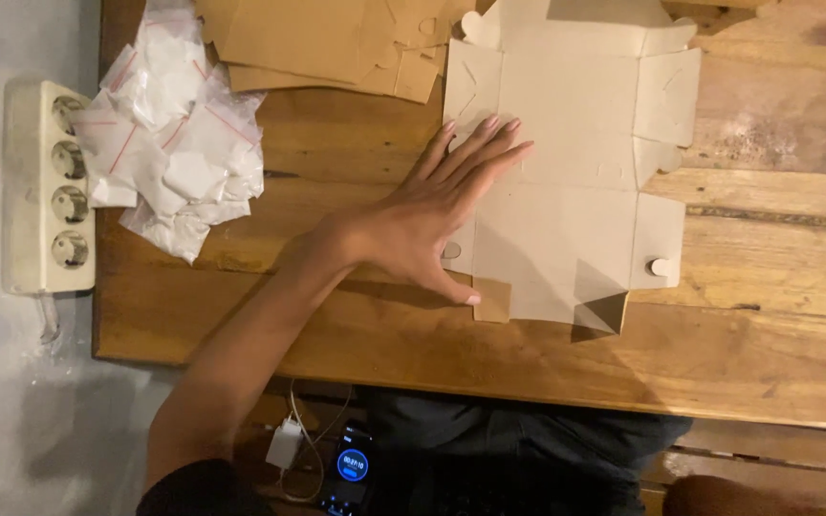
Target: The person folds flat cardboard pieces into small boxes by hand. They crease the fold lines, tuck the side flaps, and secure the circular tabs into slots to form the box shape. The process is repeated for several identical cardboard blanks on a wooden table.
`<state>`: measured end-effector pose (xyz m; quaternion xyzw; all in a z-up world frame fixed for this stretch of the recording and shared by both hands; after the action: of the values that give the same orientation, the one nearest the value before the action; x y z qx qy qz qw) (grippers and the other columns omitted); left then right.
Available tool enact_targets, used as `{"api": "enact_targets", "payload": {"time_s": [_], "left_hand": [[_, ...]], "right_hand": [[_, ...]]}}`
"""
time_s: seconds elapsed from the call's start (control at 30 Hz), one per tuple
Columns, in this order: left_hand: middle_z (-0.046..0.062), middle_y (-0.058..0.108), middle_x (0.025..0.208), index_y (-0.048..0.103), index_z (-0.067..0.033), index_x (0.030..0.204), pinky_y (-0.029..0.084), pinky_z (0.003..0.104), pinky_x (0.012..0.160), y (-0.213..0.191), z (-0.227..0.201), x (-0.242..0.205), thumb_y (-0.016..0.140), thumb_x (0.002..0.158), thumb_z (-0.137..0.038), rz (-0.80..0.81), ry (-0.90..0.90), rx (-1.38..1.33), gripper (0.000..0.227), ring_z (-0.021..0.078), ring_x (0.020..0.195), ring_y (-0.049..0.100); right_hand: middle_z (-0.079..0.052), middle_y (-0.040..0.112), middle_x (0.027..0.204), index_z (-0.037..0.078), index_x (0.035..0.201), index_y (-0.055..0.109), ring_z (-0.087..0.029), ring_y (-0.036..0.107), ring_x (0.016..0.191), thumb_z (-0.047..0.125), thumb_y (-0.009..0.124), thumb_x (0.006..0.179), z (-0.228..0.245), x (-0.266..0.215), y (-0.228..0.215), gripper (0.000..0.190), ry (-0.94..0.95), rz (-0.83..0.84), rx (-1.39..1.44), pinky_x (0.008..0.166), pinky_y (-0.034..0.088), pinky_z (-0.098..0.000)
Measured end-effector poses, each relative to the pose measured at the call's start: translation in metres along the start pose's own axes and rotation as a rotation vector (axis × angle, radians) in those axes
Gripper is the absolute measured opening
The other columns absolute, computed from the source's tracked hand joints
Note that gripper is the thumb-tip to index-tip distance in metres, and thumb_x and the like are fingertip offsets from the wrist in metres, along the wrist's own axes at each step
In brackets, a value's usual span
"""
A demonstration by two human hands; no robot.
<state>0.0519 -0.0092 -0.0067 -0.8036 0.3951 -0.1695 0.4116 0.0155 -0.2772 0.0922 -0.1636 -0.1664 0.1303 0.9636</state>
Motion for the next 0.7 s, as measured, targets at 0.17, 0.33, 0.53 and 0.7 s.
{"api": "enact_targets", "payload": {"time_s": [0.17,0.33,0.53,0.7], "left_hand": [[0.017,-0.015,0.172,-0.012,-0.0136,0.162,-0.017,0.056,0.126,-0.007,-0.003,0.0,0.099,0.077,-0.041,0.049,-0.047,-0.087,0.142,0.0306,0.159,-0.019],[0.019,-0.01,0.173,-0.007,-0.0151,0.163,-0.014,0.062,0.126,-0.006,-0.001,0.0,0.085,0.086,-0.047,0.006,0.014,-0.103,0.124,0.0357,0.16,-0.016],[0.019,-0.013,0.173,-0.011,-0.017,0.162,-0.017,0.058,0.126,-0.004,0.001,0.0,0.081,0.084,-0.067,0.015,-0.012,-0.116,0.131,0.0328,0.16,-0.015],[0.017,-0.015,0.172,-0.013,-0.015,0.162,-0.017,0.058,0.127,0.001,0.007,0.002,0.1,0.079,-0.043,0.011,-0.031,-0.084,0.143,0.0319,0.16,-0.015]], "right_hand": [[-0.011,0.065,0.091,0.001,0.101,0.06,-0.017,0.06,0.081,-0.001,0.057,0.098,-0.012,0.008,0.058,0.005,0.02,-0.05,0.057,0.076,0.05,-0.0268],[-0.014,0.062,0.094,-0.003,0.103,0.061,-0.02,0.06,0.083,0.013,0.048,0.103,-0.023,0.006,0.092,0.021,0.036,-0.072,0.226,0.081,0.051,-0.0288],[-0.013,0.065,0.108,0.0,0.119,0.059,-0.02,0.064,0.096,0.016,0.044,0.101,-0.019,0.025,0.137,0.028,-0.082,0.207,0.221,0.09,0.055,-0.0335],[-0.017,0.062,0.123,0.003,0.12,0.057,-0.03,0.057,0.119,0.016,0.049,0.097,0.003,0.042,0.162,0.028,-0.294,0.321,-0.117,0.109,0.043,-0.0547]]}}
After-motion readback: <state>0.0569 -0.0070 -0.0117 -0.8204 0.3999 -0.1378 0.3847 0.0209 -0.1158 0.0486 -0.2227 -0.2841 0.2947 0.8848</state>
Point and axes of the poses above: each hand's wrist, its own x-axis towards the middle knuckle, its own y-axis out of the palm, z = x × y, the point moved 9 cm from there along x, towards the middle knuckle
